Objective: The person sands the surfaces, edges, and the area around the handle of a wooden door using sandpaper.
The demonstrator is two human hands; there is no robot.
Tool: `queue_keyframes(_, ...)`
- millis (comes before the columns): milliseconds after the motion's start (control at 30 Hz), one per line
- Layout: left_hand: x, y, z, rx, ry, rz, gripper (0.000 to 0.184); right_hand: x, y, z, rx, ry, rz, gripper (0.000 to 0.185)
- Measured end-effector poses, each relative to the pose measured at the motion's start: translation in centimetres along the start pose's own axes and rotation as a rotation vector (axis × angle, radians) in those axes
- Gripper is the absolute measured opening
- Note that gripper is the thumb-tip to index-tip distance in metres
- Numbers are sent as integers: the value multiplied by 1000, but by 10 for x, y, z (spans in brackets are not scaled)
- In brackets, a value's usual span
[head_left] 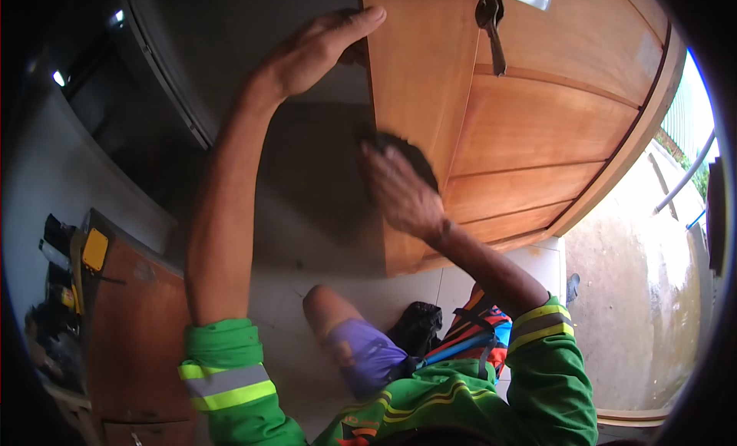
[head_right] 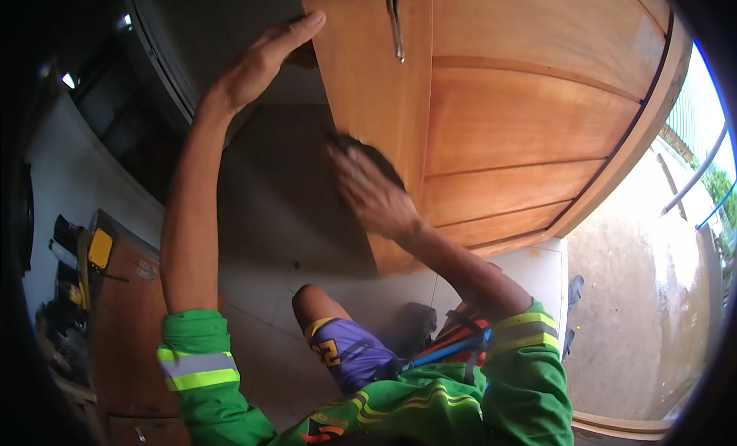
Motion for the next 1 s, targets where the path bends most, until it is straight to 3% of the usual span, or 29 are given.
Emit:
queue_keyframes(33,0,-4,6,-11,0,11,65,-12,-32,48,-98,-252,-384,56)
queue_keyframes(100,-9,-5,0,-1,-53,-4,66,-53,-90,136,-204,-412,-559,53)
queue_keyframes(200,-7,-1,-4,-5,-78,29,63,-101,-60,104,-598,148,-99,51)
queue_keyframes(267,-5,-6,-1,-34,-92,106,59,-95,15,41,-130,76,-223,49)
queue_keyframes(333,-3,-4,-1,-77,-69,115,58,-62,91,-10,98,-49,-337,49)
queue_keyframes(400,-8,-4,-2,-58,-49,133,57,-27,132,-32,416,-125,-133,53)
queue_keyframes(500,-4,-4,4,63,-72,55,58,14,121,-61,593,-273,127,56)
queue_keyframes(600,-9,-9,5,217,-156,89,60,15,28,-32,396,-400,103,55)
queue_keyframes(700,-18,-11,8,242,-47,17,56,-30,-47,56,337,-473,-16,57)
queue_keyframes(800,-17,-9,5,183,32,-98,51,-18,-36,41,390,-517,-28,59)
queue_keyframes(900,-5,-15,13,259,9,134,50,26,72,-87,685,-478,-86,59)
queue_keyframes(1000,-3,-10,10,178,-26,44,52,22,57,-68,566,-463,-39,58)
Point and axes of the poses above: each hand's wrist, its own z-axis away from the middle knuckle, its own y-axis out of the back of the hand, x = y × z, the point moved 5 cm from there along -z, towards the middle knuckle, and after that the axes turned 10 degrees about x, right-handed, at the moved point
